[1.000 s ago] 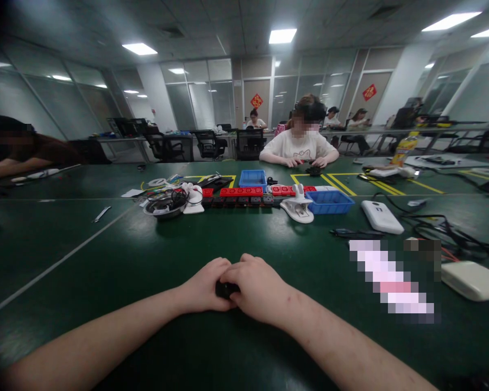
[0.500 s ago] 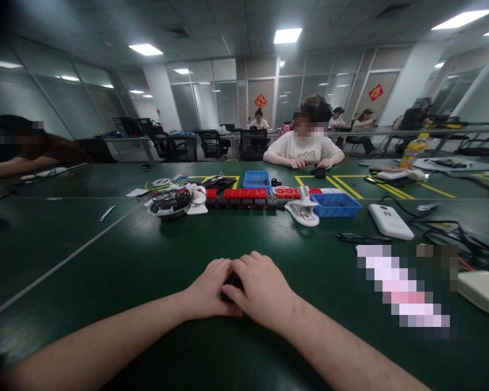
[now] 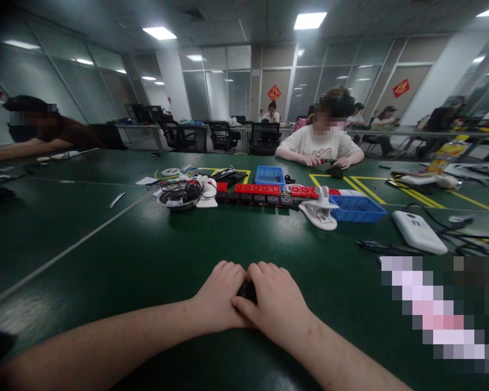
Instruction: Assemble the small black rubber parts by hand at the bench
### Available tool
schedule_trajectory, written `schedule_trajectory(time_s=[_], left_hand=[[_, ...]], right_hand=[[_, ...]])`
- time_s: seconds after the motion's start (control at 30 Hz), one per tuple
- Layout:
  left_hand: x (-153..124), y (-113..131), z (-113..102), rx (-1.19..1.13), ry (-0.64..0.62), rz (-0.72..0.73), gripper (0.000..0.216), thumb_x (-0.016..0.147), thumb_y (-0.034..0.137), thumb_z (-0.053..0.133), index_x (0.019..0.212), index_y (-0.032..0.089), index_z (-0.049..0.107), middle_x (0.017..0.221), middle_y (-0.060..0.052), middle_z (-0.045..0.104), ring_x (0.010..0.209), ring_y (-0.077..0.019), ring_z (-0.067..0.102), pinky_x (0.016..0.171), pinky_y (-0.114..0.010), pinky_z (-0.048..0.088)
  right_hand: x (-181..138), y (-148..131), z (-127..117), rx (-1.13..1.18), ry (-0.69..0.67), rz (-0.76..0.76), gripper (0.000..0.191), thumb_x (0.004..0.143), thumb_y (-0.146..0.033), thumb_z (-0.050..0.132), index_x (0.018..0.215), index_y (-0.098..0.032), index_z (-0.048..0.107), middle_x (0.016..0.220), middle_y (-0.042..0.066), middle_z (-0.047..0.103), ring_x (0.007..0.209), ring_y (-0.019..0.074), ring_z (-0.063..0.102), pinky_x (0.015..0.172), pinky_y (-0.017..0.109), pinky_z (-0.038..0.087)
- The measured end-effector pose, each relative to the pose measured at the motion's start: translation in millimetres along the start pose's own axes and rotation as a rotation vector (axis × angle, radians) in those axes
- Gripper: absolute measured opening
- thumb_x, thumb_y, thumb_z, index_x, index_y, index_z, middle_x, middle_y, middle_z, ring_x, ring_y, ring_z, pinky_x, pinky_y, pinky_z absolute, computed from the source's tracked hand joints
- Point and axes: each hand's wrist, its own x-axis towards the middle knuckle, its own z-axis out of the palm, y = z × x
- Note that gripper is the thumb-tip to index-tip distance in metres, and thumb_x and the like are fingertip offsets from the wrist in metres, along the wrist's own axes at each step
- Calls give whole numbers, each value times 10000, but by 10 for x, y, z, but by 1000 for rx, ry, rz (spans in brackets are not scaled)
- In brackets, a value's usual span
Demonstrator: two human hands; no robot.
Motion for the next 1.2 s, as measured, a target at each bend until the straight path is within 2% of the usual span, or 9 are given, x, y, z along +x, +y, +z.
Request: schedule_trajectory(time_s=[0.13,0.27,0.4,0.67,0.8,0.9,0.97,1.1,1.2], left_hand=[[-5,-7,-31,13,1,30,434,595,554,647,764,176,519,753,-26,538,770,-227,511,810,-399,379],[6,-58,-37,-27,27,94,404,573,492,684,759,176,513,758,-18,533,781,-219,516,809,-367,394],[38,-143,-48,-131,-31,176,369,582,438,716,765,185,519,775,-1,531,771,-197,522,758,-316,417],[88,-234,-77,-215,-115,254,374,582,431,751,824,200,583,895,1,540,859,-193,516,816,-312,384],[84,-205,-83,-208,-129,250,362,592,401,750,838,195,583,893,-3,544,859,-198,516,810,-320,388],[75,-180,-82,-207,-126,259,511,573,388,758,1015,222,562,991,-15,549,925,-224,505,854,-352,377],[70,-175,-79,-229,-124,234,648,544,425,770,1111,239,515,1056,-27,539,968,-245,494,877,-379,369],[53,-168,-60,-267,-90,130,741,467,554,772,1061,199,507,1016,-47,550,944,-257,503,858,-397,387],[18,-119,-27,-216,-25,59,730,436,614,755,974,181,517,960,-41,555,930,-257,505,919,-447,339]], right_hand=[[-4,4,-19,-4,-14,-53,233,703,-330,682,823,-164,573,808,55,575,779,227,528,677,348,402],[-31,3,-94,16,-47,-111,251,682,-255,714,897,-181,606,840,46,581,814,218,518,721,344,408],[-59,23,-174,63,-99,-183,247,677,-181,710,909,-190,627,865,37,604,823,205,513,730,326,406],[-60,79,-309,244,-222,-364,372,678,9,559,966,-213,636,992,4,643,929,181,544,874,341,339],[-78,97,-349,270,-237,-389,433,669,22,510,995,-235,634,961,-3,649,878,173,536,811,320,367],[-106,96,-354,261,-186,-368,481,641,-14,552,1053,-258,600,1089,11,583,950,194,500,839,334,366],[-114,87,-339,252,-128,-301,470,656,-80,592,1097,-240,566,1145,43,526,999,213,478,864,349,366],[-81,58,-271,204,-1,-113,352,769,-273,582,1100,-161,540,1050,95,539,960,234,501,840,373,396],[-50,38,-204,144,46,-27,297,816,-324,541,1047,-138,541,983,100,563,919,240,527,799,372,413]])
